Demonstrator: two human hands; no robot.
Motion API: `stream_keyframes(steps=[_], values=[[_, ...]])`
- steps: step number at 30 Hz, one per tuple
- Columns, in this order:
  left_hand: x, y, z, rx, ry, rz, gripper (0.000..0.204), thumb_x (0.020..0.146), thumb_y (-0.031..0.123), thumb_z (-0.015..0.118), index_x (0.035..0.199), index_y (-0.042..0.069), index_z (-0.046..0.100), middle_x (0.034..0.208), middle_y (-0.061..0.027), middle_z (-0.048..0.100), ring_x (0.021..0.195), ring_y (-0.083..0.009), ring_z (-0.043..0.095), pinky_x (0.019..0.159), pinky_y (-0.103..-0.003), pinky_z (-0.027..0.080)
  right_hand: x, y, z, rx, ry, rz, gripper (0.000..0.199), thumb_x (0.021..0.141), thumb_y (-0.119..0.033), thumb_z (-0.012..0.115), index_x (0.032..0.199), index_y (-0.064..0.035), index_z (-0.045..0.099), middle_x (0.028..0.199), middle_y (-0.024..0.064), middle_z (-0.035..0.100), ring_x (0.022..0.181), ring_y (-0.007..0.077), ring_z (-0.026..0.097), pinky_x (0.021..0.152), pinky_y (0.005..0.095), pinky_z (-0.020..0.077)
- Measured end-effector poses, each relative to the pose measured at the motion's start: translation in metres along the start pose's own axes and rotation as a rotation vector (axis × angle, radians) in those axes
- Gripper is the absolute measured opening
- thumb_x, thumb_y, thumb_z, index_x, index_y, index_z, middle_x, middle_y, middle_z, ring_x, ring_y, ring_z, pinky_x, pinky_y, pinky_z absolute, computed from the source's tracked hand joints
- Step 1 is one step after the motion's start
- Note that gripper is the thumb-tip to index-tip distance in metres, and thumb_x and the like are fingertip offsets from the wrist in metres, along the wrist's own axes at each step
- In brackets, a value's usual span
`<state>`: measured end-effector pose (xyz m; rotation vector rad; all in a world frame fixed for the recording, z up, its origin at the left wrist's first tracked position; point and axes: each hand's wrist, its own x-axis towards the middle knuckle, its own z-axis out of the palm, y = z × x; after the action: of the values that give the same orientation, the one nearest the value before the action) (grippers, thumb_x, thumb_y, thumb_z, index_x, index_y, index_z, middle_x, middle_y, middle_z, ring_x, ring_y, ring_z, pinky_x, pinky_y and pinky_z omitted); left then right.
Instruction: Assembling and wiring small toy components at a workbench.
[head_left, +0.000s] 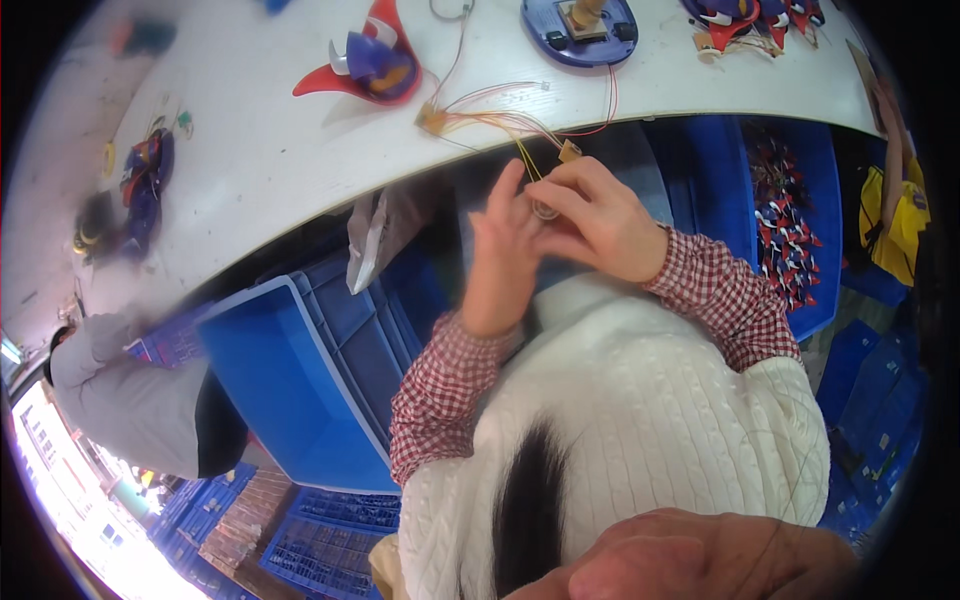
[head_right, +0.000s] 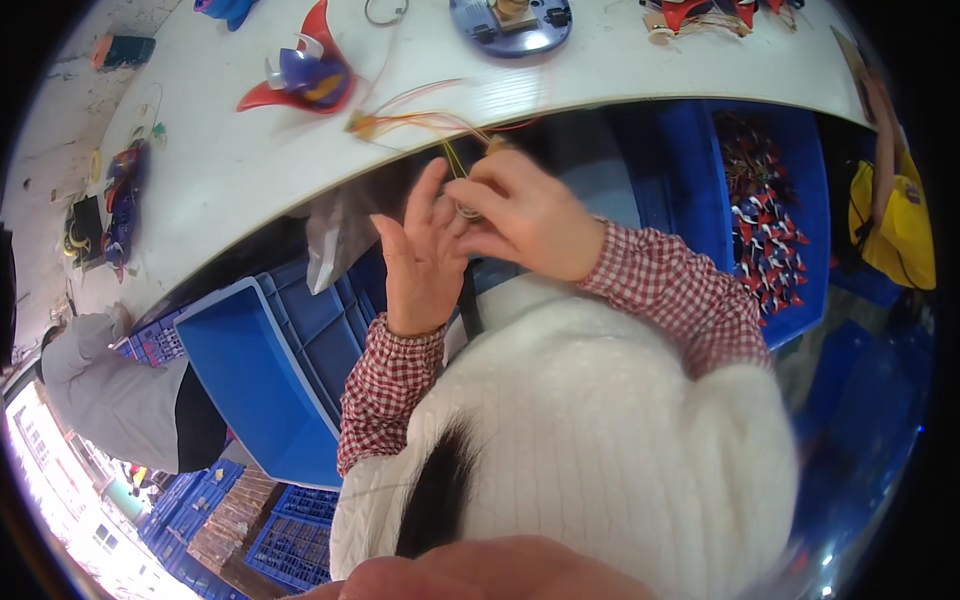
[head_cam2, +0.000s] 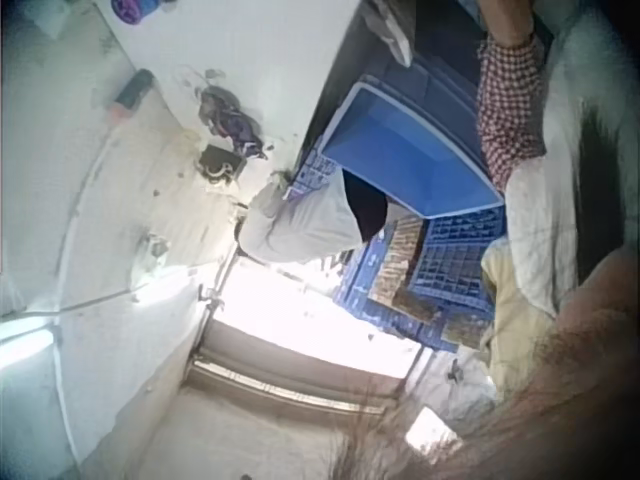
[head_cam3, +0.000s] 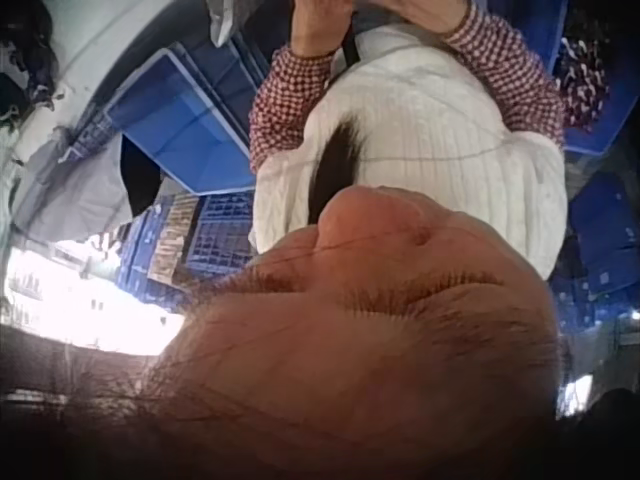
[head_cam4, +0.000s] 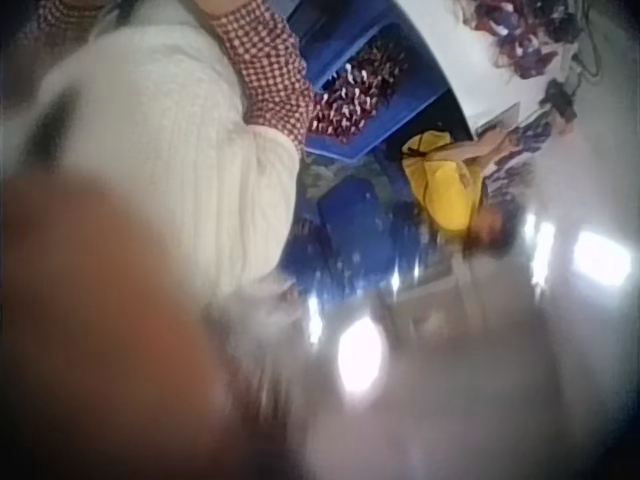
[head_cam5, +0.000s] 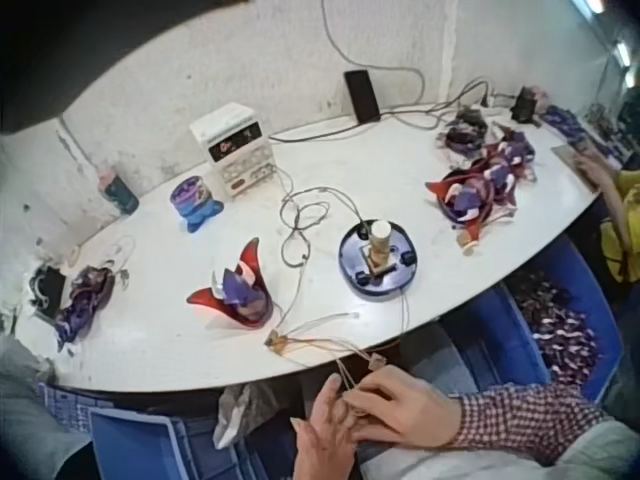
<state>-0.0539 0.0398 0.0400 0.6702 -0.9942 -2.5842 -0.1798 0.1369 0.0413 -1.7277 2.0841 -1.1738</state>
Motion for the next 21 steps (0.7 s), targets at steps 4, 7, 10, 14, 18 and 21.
stream_keyframes(steps=[4,7,10,14,18,21], values=[[-0.001,0.013,-0.012,0.212,-0.073,-0.006,0.063,0.099,0.05,0.032,0.142,0.005,0.026,0.13,-0.0206,0.047,0.108,-0.025,0.056,0.091,-0.036,0.047,0.006,0.014,0.001,0.105,0.032,-0.054,0.032,0.08,-0.003,0.065,0.111,-0.0002,0.059,0.099,0.0123,0.058,0.081,0.0183,0.057,0.068,0.0254,0.0487],[0.005,0.035,-0.016,0.837,0.2,0.337,0.052,0.086,0.008,0.06,0.132,0.0,0.037,0.11,-0.017,0.054,0.09,-0.0221,0.058,0.079,-0.027,0.05,0.006,0.02,0.0,0.235,0.066,-0.043,0.029,0.083,-0.003,0.063,0.111,0.0003,0.059,0.094,0.0114,0.06,0.077,0.0158,0.058,0.065,0.0236,0.0492],[0.041,0.065,-0.036,1.324,0.432,0.562,0.033,0.085,0.014,0.064,0.113,-0.002,0.054,0.098,-0.0142,0.057,0.078,-0.0217,0.056,0.071,-0.028,0.049,0.012,0.013,-0.013,0.831,0.004,0.449,0.021,0.088,-0.005,0.057,0.108,0.0008,0.06,0.084,0.0089,0.061,0.07,0.0125,0.058,0.061,0.0215,0.0498],[0.069,0.071,-0.049,1.628,0.435,0.715,0.022,0.086,0.018,0.064,0.095,-0.002,0.062,0.087,-0.0129,0.059,0.072,-0.0226,0.055,0.067,-0.029,0.048,0.011,0.013,-0.011,1.013,-0.007,0.586,0.018,0.092,-0.007,0.053,0.107,0.0006,0.06,0.078,0.007,0.061,0.064,0.0104,0.058,0.058,0.0202,0.0505],[0.075,0.075,-0.049,1.647,0.397,0.675,0.022,0.085,0.019,0.064,0.088,-0.002,0.063,0.081,-0.0125,0.06,0.072,-0.0229,0.056,0.067,-0.03,0.047,0.009,0.017,-0.008,0.995,0.018,0.568,0.019,0.094,-0.008,0.051,0.107,0.0003,0.06,0.076,0.0059,0.06,0.062,0.0095,0.058,0.058,0.0195,0.0509],[0.073,0.078,-0.048,1.444,0.416,0.521,0.022,0.085,0.019,0.064,0.087,-0.003,0.063,0.078,-0.0122,0.061,0.072,-0.0221,0.056,0.068,-0.03,0.047,0.008,0.019,-0.007,0.987,0.027,0.568,0.019,0.094,-0.008,0.051,0.108,0.0003,0.06,0.077,0.0061,0.061,0.062,0.0095,0.058,0.058,0.0194,0.0506]])
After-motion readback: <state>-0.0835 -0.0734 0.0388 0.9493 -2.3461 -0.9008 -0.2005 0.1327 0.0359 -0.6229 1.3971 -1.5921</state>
